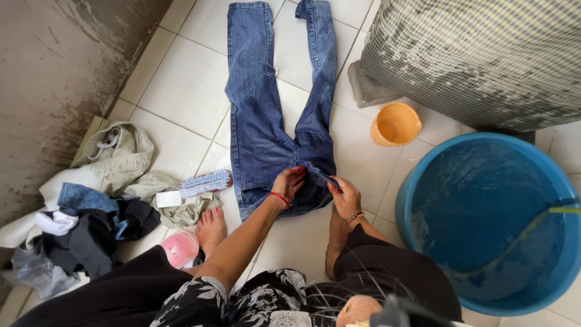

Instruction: The person washes a pair of jeans by hand on the floor, applying soap and scrubbing the wet fabric with a brush.

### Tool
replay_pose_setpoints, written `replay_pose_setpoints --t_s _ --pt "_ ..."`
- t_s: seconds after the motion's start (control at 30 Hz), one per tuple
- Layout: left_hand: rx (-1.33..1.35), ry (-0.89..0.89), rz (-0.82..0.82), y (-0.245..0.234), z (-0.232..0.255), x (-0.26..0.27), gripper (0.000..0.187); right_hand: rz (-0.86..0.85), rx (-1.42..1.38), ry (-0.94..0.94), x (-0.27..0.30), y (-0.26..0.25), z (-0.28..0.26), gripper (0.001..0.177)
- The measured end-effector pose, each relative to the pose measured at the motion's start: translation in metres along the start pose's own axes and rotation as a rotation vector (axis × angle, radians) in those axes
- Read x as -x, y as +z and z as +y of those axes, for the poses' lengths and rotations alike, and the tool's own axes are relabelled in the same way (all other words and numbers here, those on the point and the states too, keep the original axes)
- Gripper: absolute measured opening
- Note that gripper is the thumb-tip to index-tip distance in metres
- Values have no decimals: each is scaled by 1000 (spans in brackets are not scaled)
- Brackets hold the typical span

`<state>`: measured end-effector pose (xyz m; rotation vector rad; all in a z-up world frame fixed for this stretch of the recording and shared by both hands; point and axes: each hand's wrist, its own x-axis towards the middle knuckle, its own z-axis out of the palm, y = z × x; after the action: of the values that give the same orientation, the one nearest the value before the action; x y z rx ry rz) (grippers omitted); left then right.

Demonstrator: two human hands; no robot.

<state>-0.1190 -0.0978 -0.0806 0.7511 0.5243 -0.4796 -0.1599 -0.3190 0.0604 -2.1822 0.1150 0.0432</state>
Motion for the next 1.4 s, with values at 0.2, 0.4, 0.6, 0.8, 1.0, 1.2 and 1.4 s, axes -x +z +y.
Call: replay_pose_setpoints --t_s 0.2,0.4,0.6,0.8,1.0,1.2,1.4 --pt "512 -137 -59 42 6 30 93 -21 21 -795 6 -13 -58 28" --pt "652 165 -130 46 14 20 91 -164 55 -846 7 -18 -50 39" --pt "611 0 -282 55 20 34 105 33 -10 -509 -3 -11 -34 24" --pt "464 373 -154 48 11 6 96 -82 -43 -552 -21 1 -42 34" --pt "574 482 91 34 4 -45 87 -162 -24 -540 -8 8 -40 35" --pt "495 244 -256 24 -11 -29 71 -174 -53 -174 -15 12 -31 23" --pt "169 -174 171 39 -9 -26 57 -191 337 -540 -48 38 9 57"
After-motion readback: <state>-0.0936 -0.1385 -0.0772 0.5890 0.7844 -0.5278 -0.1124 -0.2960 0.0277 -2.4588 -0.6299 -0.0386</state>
